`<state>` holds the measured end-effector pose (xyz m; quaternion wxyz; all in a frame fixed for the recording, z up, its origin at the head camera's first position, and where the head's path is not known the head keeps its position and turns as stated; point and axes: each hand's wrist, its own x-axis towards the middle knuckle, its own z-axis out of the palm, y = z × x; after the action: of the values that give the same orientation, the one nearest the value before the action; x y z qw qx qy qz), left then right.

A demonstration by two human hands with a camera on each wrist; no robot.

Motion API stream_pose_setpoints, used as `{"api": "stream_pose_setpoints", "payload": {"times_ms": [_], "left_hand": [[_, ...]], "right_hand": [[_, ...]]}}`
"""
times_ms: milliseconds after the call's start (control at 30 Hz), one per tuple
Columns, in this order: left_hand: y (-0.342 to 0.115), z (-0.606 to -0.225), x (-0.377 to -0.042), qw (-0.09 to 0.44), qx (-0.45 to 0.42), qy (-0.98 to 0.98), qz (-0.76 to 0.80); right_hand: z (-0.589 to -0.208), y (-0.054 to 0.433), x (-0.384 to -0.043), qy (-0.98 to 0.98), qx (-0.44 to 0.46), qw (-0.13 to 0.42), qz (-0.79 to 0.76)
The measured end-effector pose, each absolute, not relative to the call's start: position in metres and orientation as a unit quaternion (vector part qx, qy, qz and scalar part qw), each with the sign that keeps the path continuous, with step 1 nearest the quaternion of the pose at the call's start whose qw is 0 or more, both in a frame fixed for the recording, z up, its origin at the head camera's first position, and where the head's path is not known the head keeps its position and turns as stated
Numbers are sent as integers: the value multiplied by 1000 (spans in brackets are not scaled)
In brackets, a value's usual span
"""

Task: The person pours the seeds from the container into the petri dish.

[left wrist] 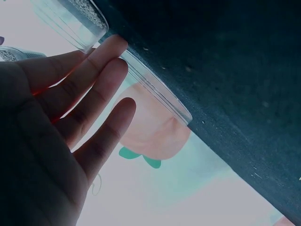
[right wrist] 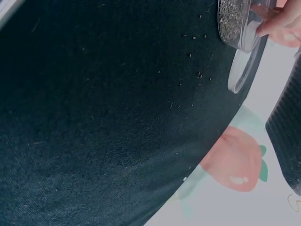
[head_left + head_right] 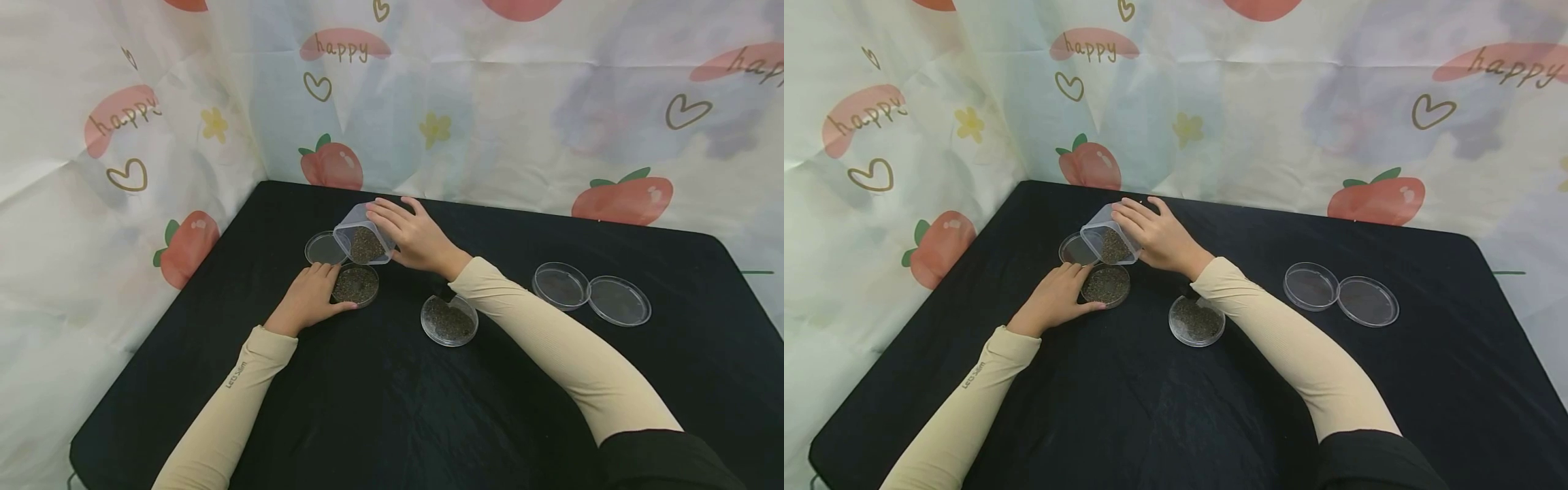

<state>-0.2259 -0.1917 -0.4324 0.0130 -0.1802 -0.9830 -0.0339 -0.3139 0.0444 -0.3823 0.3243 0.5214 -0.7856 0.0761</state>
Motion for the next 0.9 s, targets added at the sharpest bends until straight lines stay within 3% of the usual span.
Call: {"api": "stream_pose_setpoints", "payload": {"times_ms": [900], "left_hand": [[-191,-433,-226,21,-183,-982,-33]], "right_hand": [[-386,42,-314,-791,522,312,75]]}}
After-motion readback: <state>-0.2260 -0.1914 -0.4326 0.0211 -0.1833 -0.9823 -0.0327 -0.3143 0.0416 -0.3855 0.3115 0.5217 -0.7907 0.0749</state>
